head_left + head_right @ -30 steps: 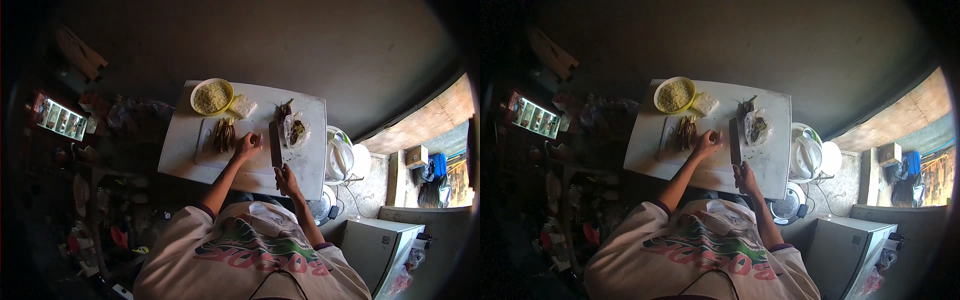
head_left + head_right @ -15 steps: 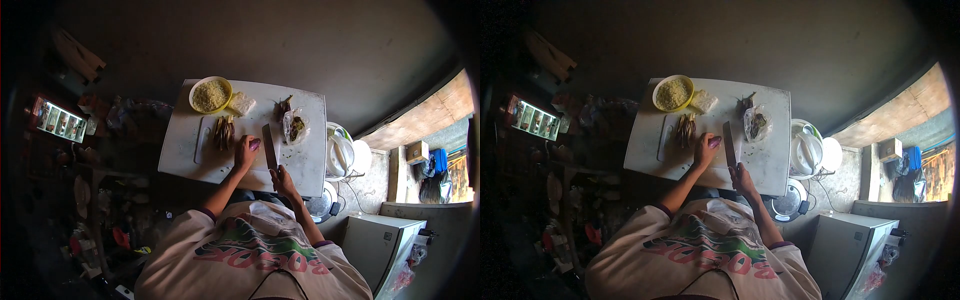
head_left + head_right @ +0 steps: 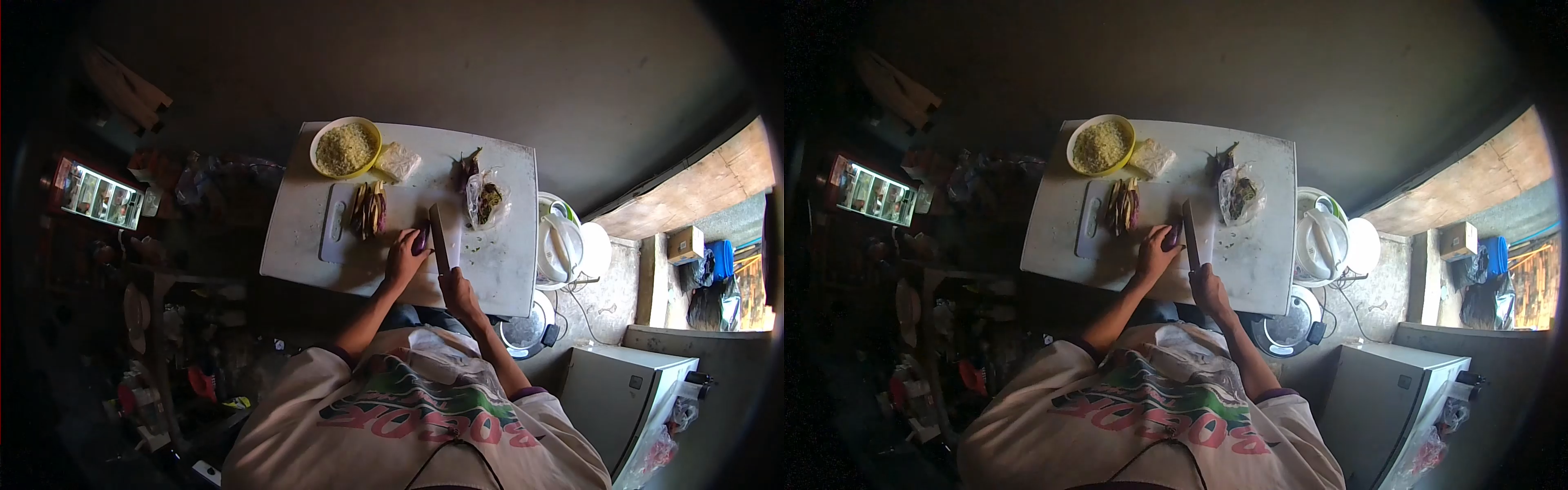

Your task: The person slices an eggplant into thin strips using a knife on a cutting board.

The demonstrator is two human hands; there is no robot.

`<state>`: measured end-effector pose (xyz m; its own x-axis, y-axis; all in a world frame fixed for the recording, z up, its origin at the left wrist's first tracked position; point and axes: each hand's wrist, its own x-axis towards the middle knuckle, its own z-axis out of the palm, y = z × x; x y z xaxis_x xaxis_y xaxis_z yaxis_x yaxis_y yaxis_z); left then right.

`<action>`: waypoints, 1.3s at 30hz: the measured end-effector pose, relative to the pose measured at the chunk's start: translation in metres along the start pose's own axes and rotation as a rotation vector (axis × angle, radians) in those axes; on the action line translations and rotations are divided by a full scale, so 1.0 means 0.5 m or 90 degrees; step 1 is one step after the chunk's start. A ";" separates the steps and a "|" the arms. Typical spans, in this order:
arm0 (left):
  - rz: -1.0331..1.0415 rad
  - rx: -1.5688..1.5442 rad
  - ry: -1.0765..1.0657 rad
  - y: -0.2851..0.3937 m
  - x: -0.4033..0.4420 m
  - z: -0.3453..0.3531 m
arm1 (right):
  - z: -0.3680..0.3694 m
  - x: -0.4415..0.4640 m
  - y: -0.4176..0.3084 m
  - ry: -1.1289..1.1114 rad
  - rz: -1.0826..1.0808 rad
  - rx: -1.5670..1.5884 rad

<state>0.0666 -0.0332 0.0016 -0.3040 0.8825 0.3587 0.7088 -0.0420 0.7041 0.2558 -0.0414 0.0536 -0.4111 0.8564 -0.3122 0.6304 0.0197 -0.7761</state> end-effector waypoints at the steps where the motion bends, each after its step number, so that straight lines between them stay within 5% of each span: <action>1: 0.000 0.000 -0.003 -0.004 0.001 0.000 | 0.005 0.007 -0.002 0.010 -0.015 -0.024; 12: -0.056 -0.103 -0.222 -0.006 0.036 -0.050 | 0.035 0.077 0.021 0.040 -0.114 -0.059; 18: 0.130 0.075 -0.138 -0.014 0.042 -0.039 | 0.021 0.065 -0.009 0.037 -0.089 -0.053; 24: 0.036 0.094 -0.221 -0.013 0.047 -0.047 | 0.013 0.059 0.000 0.084 -0.140 -0.056; 27: 0.075 0.030 -0.154 -0.113 0.018 0.028 | 0.005 0.048 -0.009 0.095 -0.165 -0.049; 32: 0.089 0.132 -0.189 -0.108 0.023 0.014 | -0.022 0.006 -0.065 0.041 -0.052 -0.136; 39: 0.090 0.182 -0.173 -0.056 0.035 -0.018 | -0.010 -0.017 -0.072 0.075 -0.100 -0.146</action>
<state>0.0358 -0.0210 -0.0064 -0.0398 0.9704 0.2381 0.8912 -0.0733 0.4476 0.2399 -0.0465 0.0870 -0.4445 0.8874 -0.1220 0.7026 0.2609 -0.6620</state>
